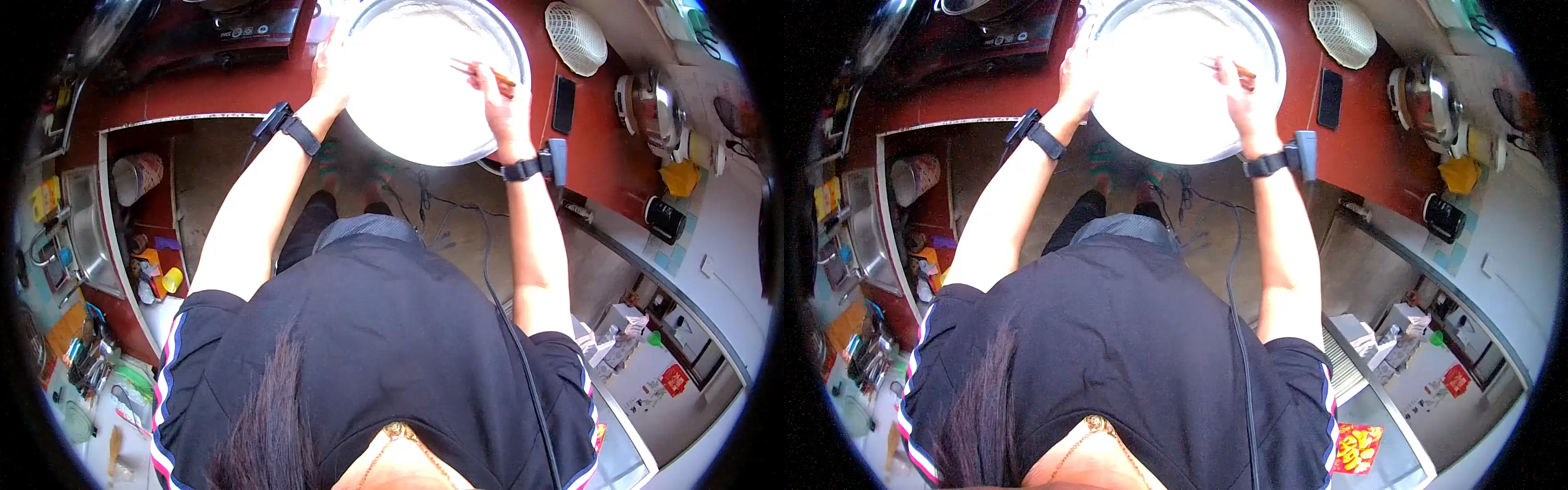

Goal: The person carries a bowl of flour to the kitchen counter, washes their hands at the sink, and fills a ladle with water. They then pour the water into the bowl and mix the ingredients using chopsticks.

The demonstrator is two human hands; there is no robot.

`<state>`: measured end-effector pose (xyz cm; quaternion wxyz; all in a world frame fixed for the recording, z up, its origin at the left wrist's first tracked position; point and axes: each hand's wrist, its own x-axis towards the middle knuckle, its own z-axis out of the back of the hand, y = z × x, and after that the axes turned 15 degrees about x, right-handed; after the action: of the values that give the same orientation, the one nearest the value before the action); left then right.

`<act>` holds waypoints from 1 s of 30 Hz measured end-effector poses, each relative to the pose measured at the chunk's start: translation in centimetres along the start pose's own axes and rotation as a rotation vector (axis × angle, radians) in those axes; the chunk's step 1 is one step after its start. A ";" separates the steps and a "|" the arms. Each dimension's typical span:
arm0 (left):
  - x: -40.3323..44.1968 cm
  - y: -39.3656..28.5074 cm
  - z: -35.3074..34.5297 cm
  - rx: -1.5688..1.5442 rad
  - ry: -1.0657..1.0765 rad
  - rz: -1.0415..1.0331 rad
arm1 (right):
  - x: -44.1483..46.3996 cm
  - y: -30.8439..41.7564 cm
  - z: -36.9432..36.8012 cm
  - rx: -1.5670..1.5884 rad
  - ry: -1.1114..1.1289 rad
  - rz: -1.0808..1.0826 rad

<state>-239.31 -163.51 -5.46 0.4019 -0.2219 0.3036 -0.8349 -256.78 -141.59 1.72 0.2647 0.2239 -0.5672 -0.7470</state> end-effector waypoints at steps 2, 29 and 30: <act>0.4 -0.2 -0.1 -0.016 -0.015 -0.017 | -0.4 0.3 2.5 0.073 -0.057 -0.089; 0.6 -0.7 0.3 -0.013 0.050 0.039 | -0.7 3.1 0.9 0.079 -0.028 0.003; 0.7 -0.9 0.5 -0.011 0.073 0.065 | -0.5 3.4 1.8 0.118 -0.075 0.010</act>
<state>-239.90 -163.78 -4.41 0.4160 -0.1835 0.3298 -0.8273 -257.08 -140.69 5.51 0.2333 0.2084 -0.6208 -0.7188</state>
